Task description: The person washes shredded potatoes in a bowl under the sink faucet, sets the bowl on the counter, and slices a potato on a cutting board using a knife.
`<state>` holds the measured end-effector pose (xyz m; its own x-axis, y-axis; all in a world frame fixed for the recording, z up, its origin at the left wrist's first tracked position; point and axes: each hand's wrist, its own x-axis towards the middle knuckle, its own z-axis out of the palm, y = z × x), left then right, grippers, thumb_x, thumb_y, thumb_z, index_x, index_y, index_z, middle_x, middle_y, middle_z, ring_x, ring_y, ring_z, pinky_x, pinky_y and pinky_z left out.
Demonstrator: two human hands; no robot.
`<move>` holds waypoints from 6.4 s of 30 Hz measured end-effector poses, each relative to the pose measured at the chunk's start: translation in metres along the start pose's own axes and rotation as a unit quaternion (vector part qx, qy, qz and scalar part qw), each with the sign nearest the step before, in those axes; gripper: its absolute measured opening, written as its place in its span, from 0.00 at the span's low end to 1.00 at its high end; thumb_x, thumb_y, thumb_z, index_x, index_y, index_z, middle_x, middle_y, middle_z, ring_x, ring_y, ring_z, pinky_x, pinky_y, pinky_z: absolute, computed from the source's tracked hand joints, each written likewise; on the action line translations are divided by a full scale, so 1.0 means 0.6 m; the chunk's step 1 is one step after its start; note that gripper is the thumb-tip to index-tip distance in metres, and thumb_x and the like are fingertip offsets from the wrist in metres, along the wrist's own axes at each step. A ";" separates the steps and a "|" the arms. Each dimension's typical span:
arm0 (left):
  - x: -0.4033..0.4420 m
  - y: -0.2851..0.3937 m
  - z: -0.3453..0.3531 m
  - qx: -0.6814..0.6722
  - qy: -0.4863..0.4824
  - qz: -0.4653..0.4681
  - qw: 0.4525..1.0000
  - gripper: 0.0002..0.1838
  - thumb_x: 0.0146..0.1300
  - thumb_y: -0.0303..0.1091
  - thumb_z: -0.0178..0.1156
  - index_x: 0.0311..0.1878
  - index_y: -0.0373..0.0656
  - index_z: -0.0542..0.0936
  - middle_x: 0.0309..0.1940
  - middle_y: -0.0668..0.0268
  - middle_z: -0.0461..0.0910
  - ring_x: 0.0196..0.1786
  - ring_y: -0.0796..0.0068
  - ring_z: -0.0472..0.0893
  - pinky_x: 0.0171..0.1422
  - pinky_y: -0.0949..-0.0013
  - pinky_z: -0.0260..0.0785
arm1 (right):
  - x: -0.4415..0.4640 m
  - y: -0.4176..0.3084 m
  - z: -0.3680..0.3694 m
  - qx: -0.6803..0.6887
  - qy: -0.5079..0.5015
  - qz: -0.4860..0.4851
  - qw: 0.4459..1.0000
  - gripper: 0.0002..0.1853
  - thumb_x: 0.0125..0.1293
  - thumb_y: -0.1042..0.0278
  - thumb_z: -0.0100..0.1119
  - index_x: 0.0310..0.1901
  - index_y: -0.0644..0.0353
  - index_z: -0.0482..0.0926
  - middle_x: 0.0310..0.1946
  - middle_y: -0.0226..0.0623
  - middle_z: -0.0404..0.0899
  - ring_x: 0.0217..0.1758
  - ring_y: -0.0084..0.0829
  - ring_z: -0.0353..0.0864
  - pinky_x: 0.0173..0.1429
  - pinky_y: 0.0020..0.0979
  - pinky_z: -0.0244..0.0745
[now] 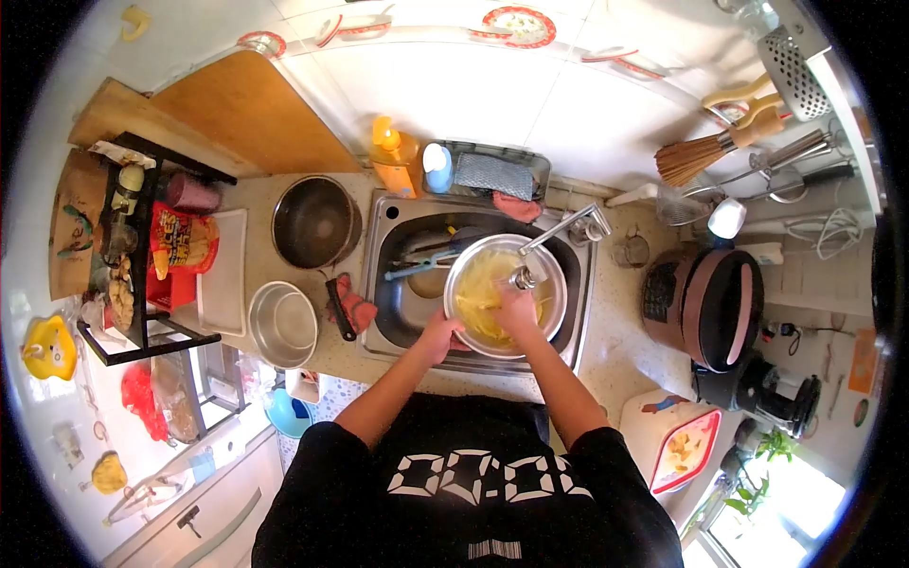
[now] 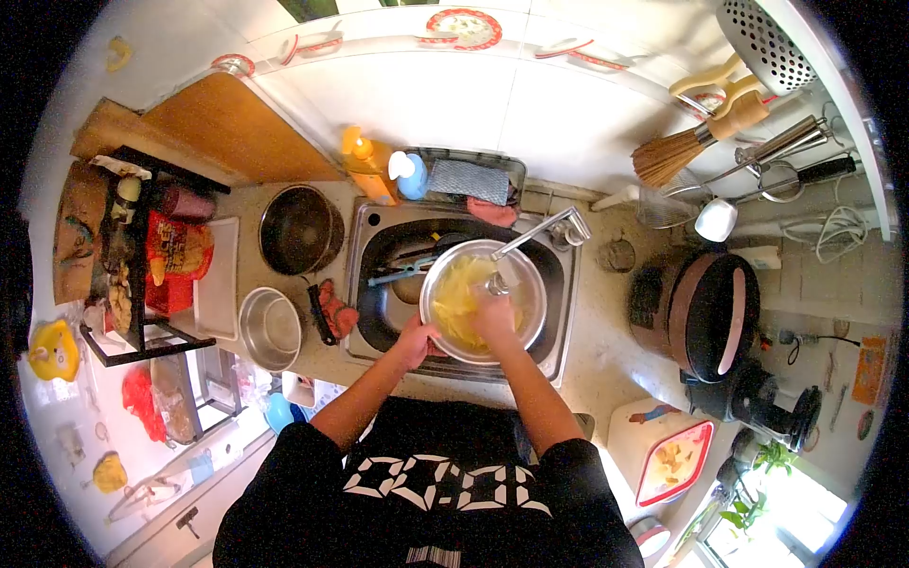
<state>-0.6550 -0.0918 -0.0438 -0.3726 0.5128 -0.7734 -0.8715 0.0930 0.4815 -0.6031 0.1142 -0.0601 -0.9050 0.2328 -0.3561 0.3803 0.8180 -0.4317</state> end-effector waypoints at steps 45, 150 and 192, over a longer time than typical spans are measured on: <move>-0.053 0.129 0.043 0.572 0.303 0.489 0.585 0.32 0.57 0.34 0.65 0.68 0.46 0.73 0.49 0.53 0.80 0.56 0.51 0.81 0.62 0.55 0.72 | -0.097 0.096 0.031 0.769 0.014 0.247 0.590 0.41 0.59 0.89 0.53 0.75 0.51 0.58 0.63 0.44 0.74 0.62 0.45 0.80 0.61 0.45 0.82; -0.028 0.110 -0.023 0.362 0.192 0.361 0.838 0.37 0.60 0.31 0.67 0.74 0.50 0.68 0.65 0.59 0.77 0.59 0.56 0.82 0.67 0.56 0.73 | -0.136 0.053 -0.002 0.786 0.029 0.260 0.561 0.41 0.57 0.88 0.52 0.75 0.59 0.59 0.63 0.47 0.75 0.60 0.45 0.82 0.57 0.43 0.85; -0.014 -0.035 -0.119 -0.121 0.025 0.002 0.992 0.31 0.51 0.31 0.54 0.61 0.26 0.75 0.56 0.50 0.82 0.56 0.52 0.84 0.67 0.52 0.75 | -0.006 0.097 -0.103 0.172 0.330 0.064 0.926 0.10 0.63 0.75 0.57 0.45 0.62 0.82 0.34 0.46 0.85 0.38 0.44 0.87 0.43 0.40 0.81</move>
<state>-0.6561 -0.1592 -0.0768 -0.3853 0.4701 -0.7941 -0.9192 -0.1198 0.3751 -0.5898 0.1937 -0.0326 -0.7243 0.6801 0.1133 0.4280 0.5724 -0.6994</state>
